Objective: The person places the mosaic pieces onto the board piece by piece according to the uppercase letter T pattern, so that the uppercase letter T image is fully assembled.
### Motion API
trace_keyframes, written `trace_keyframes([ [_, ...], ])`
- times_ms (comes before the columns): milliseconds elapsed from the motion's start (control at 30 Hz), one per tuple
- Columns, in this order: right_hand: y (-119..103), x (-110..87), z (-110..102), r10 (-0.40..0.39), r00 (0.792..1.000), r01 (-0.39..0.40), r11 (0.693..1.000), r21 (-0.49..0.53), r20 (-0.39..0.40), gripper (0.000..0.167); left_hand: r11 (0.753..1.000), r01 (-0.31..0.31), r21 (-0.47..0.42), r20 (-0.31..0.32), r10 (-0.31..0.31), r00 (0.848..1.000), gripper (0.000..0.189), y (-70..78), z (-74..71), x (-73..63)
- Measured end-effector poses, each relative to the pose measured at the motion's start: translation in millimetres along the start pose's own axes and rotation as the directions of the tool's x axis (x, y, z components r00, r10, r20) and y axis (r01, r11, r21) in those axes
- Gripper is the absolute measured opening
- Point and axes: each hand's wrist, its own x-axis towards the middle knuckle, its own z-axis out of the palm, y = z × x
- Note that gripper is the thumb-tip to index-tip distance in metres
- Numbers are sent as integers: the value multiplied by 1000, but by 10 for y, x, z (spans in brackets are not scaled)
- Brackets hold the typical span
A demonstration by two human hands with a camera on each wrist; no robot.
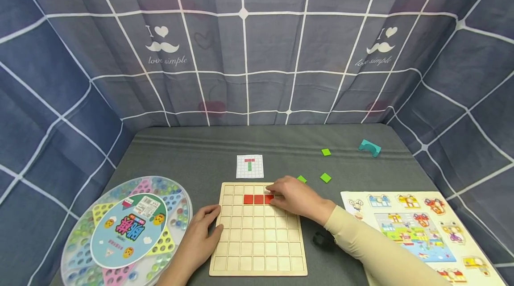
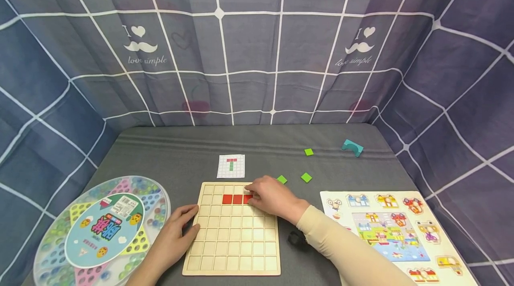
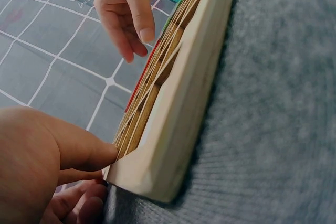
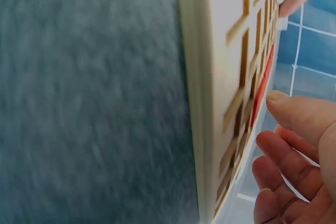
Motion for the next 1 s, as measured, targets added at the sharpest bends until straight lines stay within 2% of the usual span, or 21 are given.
trace_keyframes([
  [333,194,-83,-223,106,994,-106,994,-2,2,33,1000,0,-4,-6,0,1000,50,-7,6,-1],
  [533,368,-172,-276,176,984,-176,984,-7,-9,36,1000,1,-6,-3,-1,1000,50,2,-2,-1],
  [733,545,-240,-288,190,981,-191,981,-23,-31,38,1000,3,-7,-3,-3,1000,50,4,-2,5],
  [1000,676,-294,-306,220,975,-220,975,-30,10,40,1000,-4,-7,-8,4,1000,50,-1,2,9],
])
